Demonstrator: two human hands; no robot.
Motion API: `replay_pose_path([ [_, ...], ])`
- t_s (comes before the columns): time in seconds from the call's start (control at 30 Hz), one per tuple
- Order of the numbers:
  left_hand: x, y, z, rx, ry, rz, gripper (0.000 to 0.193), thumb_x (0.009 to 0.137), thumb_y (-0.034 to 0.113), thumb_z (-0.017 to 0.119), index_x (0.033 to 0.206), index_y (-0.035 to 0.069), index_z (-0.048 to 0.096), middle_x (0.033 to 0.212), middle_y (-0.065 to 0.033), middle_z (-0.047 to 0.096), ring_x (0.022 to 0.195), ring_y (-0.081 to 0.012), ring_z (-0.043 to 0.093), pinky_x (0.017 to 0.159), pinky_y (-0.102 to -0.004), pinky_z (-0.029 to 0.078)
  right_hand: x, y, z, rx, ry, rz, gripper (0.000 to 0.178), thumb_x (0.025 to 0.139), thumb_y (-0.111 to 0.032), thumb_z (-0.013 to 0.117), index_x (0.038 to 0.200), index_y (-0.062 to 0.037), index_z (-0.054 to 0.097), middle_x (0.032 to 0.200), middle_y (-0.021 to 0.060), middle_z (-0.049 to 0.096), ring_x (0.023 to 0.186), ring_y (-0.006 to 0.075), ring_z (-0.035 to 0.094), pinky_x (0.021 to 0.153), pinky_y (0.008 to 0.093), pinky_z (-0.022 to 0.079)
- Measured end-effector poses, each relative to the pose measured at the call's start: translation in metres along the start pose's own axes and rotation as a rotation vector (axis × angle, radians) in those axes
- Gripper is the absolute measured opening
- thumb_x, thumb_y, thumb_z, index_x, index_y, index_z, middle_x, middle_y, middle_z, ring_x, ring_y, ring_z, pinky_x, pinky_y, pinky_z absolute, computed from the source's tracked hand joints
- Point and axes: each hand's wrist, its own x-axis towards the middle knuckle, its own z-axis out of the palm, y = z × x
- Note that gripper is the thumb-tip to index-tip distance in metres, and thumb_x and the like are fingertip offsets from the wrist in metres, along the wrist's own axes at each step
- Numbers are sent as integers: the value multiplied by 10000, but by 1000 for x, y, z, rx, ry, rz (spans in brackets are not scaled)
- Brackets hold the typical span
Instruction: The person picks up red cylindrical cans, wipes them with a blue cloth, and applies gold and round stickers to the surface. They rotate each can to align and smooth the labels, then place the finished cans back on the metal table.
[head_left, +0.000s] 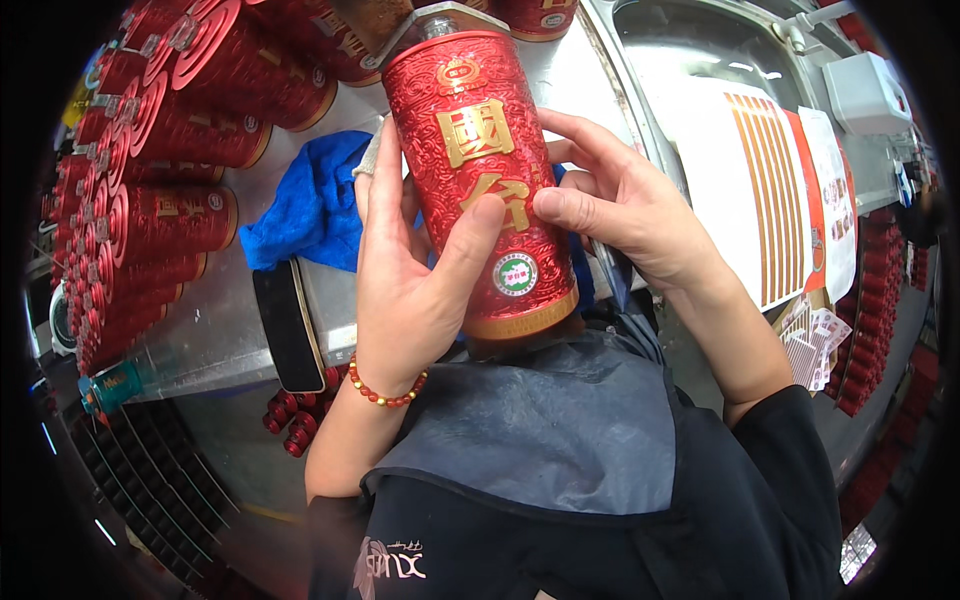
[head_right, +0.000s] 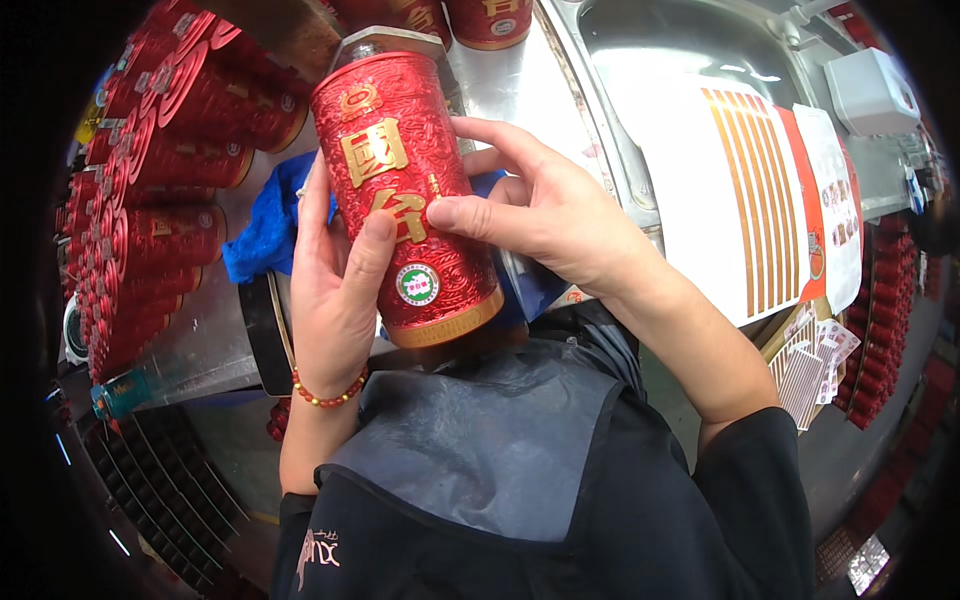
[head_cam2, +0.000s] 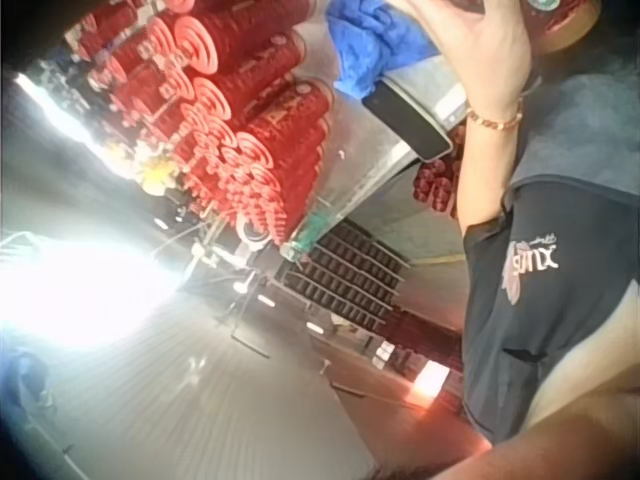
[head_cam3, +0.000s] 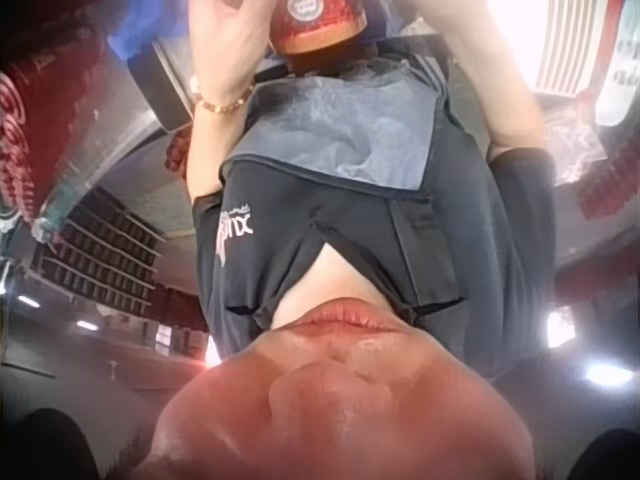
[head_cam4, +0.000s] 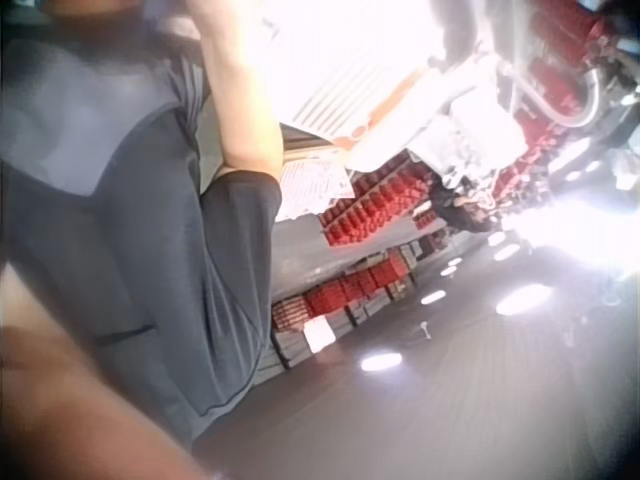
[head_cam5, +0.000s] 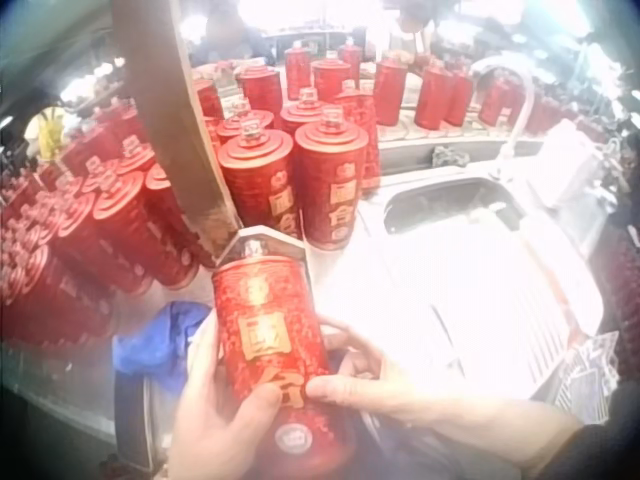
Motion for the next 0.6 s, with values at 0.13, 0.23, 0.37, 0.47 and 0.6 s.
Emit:
replay_pose_path([
  [0.13,0,0,0,17,7,-14,851,1016,139,704,1632,-61,152,1488,-153,400,1332,-236,559,1071,-358,518,2,9,-2,-16,12,-37,846,914,-298,849,1572,13,417,1285,126,632,817,66,607,735,225,499],
  [0.23,-2,-2,-5,-43,19,-47,863,1015,148,704,1640,-53,143,1498,-142,386,1365,-239,528,1103,-367,491,1,8,-3,-54,8,-33,853,909,-302,851,1578,-1,417,1297,136,625,811,65,606,717,230,504],
  [0.37,-11,-8,-13,-55,-35,-71,911,994,110,711,1657,-30,102,1509,-127,375,1399,-251,497,1165,-397,429,-9,7,-3,-186,-9,-106,915,859,-292,892,1586,-18,408,1304,152,610,798,59,599,707,233,517],
  [0.47,-22,-7,-11,-25,-96,-84,966,962,51,717,1667,-9,59,1540,-136,379,1411,-256,491,1195,-414,395,-12,8,-2,-253,-8,-131,974,813,-280,926,1588,-18,399,1290,155,604,785,58,588,725,227,526],
  [0.6,-23,2,-3,-58,-95,-107,1009,937,-11,712,1672,9,21,1587,-166,392,1413,-246,500,1182,-409,414,-11,4,-1,-210,-2,-96,972,812,-275,926,1587,-18,400,1281,148,603,781,61,584,732,226,525],
])
